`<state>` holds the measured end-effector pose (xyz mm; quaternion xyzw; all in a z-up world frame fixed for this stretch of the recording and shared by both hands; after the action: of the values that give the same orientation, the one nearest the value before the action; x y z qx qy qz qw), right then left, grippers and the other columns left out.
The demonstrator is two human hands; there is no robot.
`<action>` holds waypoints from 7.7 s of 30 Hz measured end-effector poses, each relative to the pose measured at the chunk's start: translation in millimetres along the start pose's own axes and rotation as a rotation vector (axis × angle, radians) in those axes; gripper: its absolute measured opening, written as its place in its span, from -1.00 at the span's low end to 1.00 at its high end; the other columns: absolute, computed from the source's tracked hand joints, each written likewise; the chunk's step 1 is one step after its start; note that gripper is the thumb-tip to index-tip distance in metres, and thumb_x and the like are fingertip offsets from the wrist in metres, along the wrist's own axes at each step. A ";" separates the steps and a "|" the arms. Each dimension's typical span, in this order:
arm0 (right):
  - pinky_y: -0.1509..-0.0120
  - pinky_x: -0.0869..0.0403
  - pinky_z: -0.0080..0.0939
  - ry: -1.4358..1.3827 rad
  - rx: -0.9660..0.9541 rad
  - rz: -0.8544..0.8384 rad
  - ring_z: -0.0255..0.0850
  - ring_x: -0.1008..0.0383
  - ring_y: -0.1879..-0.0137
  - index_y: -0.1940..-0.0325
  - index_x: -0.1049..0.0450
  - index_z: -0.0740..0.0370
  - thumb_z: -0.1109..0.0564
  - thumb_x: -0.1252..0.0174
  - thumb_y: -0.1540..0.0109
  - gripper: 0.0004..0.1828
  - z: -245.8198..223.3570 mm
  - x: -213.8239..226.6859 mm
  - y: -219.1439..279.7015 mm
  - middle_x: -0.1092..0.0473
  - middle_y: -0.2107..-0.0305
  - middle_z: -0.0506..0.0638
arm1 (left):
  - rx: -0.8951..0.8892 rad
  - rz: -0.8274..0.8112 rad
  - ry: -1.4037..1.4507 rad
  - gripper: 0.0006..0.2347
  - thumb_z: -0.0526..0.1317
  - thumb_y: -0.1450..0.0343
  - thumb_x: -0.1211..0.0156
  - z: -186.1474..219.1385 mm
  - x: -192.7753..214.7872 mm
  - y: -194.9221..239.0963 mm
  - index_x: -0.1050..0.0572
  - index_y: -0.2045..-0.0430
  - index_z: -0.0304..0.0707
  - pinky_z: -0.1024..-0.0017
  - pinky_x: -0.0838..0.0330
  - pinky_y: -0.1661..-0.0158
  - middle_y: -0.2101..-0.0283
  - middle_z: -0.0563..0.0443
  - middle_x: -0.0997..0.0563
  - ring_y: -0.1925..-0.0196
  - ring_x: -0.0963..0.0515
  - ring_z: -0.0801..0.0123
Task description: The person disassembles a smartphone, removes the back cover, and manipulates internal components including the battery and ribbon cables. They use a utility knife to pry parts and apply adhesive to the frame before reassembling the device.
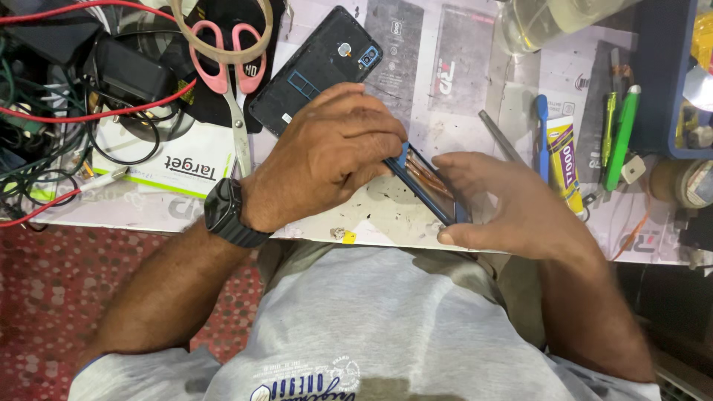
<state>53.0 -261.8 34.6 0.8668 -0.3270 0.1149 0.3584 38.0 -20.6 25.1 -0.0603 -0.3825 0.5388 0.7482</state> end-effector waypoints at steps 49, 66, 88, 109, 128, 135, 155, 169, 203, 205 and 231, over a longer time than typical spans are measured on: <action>0.03 -0.47 -0.25 0.190 0.272 0.342 -0.19 -0.56 0.14 -0.01 -0.58 0.32 0.20 -0.39 -0.09 -0.59 -36.9 -6.7 23.5 -0.57 0.22 0.09 | -0.047 0.016 0.058 -0.75 -0.26 -0.35 -0.45 -10.9 -4.3 -5.3 -0.56 0.18 -0.34 0.19 -0.48 -0.03 0.11 -0.07 -0.64 0.01 -0.62 0.08; 0.16 -0.43 -0.30 0.301 0.198 0.468 -0.25 -0.49 0.26 0.05 -0.63 0.29 0.27 -0.38 -0.10 -0.68 -53.0 -14.8 4.9 -0.53 0.35 0.01 | -0.055 0.059 0.086 -0.75 -0.25 -0.36 -0.44 -17.6 -9.9 -0.8 -0.54 0.17 -0.31 0.19 -0.45 -0.05 0.11 -0.05 -0.65 0.03 -0.61 0.09; 0.14 -0.45 -0.13 0.581 0.462 0.569 -0.05 -0.53 0.23 0.08 -0.58 0.34 0.33 -0.43 -0.14 -0.72 -67.8 -26.1 11.0 -0.53 0.32 0.11 | -0.072 0.031 0.073 -0.80 -0.28 -0.38 -0.39 -17.6 -9.8 -2.2 -0.57 0.18 -0.29 0.21 -0.46 -0.02 0.11 -0.01 -0.65 0.05 -0.61 0.13; 0.17 -0.40 -0.09 0.551 0.521 0.600 -0.06 -0.46 0.28 0.08 -0.56 0.35 0.34 -0.43 -0.16 -0.73 -68.5 -29.2 14.1 -0.49 0.33 0.08 | -0.097 0.005 0.143 -0.81 -0.31 -0.40 -0.38 -17.7 -11.7 -3.3 -0.57 0.15 -0.27 0.20 -0.49 0.01 0.10 0.00 -0.64 0.02 -0.63 0.13; 0.13 -0.43 -0.13 0.469 0.439 0.560 -0.12 -0.46 0.24 0.02 -0.54 0.31 0.26 -0.42 -0.17 -0.67 -59.5 -30.1 12.8 -0.51 0.26 0.07 | -0.107 0.023 0.198 -0.86 -0.31 -0.40 -0.40 -17.1 -10.5 -3.0 -0.60 0.24 -0.31 0.22 -0.47 0.02 0.14 -0.01 -0.65 0.07 -0.63 0.16; -0.05 -0.51 -0.15 0.192 0.079 0.163 -0.13 -0.56 0.03 -0.07 -0.47 0.31 0.07 -0.43 -0.01 -0.41 -23.5 -17.0 3.6 -0.51 0.08 0.09 | -0.119 0.003 0.170 -0.86 -0.34 -0.38 -0.38 -10.3 -3.3 0.1 -0.61 0.23 -0.31 0.21 -0.46 -0.05 0.14 -0.01 -0.65 0.05 -0.63 0.16; -0.24 -0.20 0.22 0.670 0.206 0.451 0.09 -0.31 -0.20 -0.03 -0.43 0.12 -0.04 -0.50 0.08 -0.34 -30.4 -59.0 13.9 -0.37 -0.04 0.11 | -0.248 -0.171 -0.499 -0.87 -0.27 -0.38 -0.21 17.3 -18.2 37.1 -0.58 0.29 -0.33 0.18 -0.37 -0.19 0.01 -0.11 -0.60 -0.13 -0.54 0.14; -0.32 -0.22 0.19 0.603 0.280 0.514 0.13 -0.32 -0.23 -0.15 -0.37 0.21 -0.02 -0.49 0.04 -0.26 -25.0 -55.3 17.3 -0.35 -0.14 0.19 | -0.080 0.015 -0.055 -0.77 -0.50 -0.37 -0.25 11.8 18.0 33.8 -0.50 0.11 -0.42 0.18 -0.45 -0.19 -0.16 -0.18 -0.53 -0.17 -0.56 0.05; -0.32 -0.49 0.05 -1.076 0.181 -0.091 0.12 -0.50 -0.11 -0.26 -0.34 0.59 -0.14 -0.23 -0.22 -0.23 23.0 -25.0 6.7 -0.44 0.11 0.39 | 0.612 0.100 0.619 -0.93 -0.36 -0.44 -0.21 -26.8 -6.7 -36.1 -0.61 0.32 -0.40 0.64 -0.29 0.51 0.53 0.16 -0.57 0.52 -0.40 0.77; -0.21 -0.48 -0.04 -0.959 0.194 -0.017 0.02 -0.51 -0.03 -0.24 -0.37 0.59 -0.06 -0.18 -0.26 -0.32 20.1 -19.8 4.0 -0.47 0.20 0.33 | 0.625 0.107 0.629 -0.93 -0.37 -0.44 -0.21 -28.6 -6.5 -34.8 -0.61 0.34 -0.40 0.65 -0.30 0.51 0.52 0.19 -0.58 0.51 -0.40 0.78; 0.30 -0.37 -0.35 -0.647 -0.047 0.167 -0.31 -0.40 0.40 0.19 -0.57 0.51 0.11 -0.06 -0.29 -0.66 18.5 -1.6 -16.2 -0.50 0.49 0.13 | 0.614 0.130 0.529 -0.92 -0.37 -0.40 -0.20 -28.2 2.6 -34.7 -0.58 0.32 -0.39 0.64 -0.35 0.60 0.59 0.14 -0.57 0.61 -0.48 0.71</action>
<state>61.6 -265.3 11.8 0.8203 -0.4961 -0.1446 0.2452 82.7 -23.6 24.1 0.0053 0.0064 0.6401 0.7682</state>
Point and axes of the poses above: each hand's wrist, its own y-axis away from the middle knuckle, its own x-axis out of the back of the hand, z = x × y, the point moved 5 cm from there along -y, towards the middle knuckle
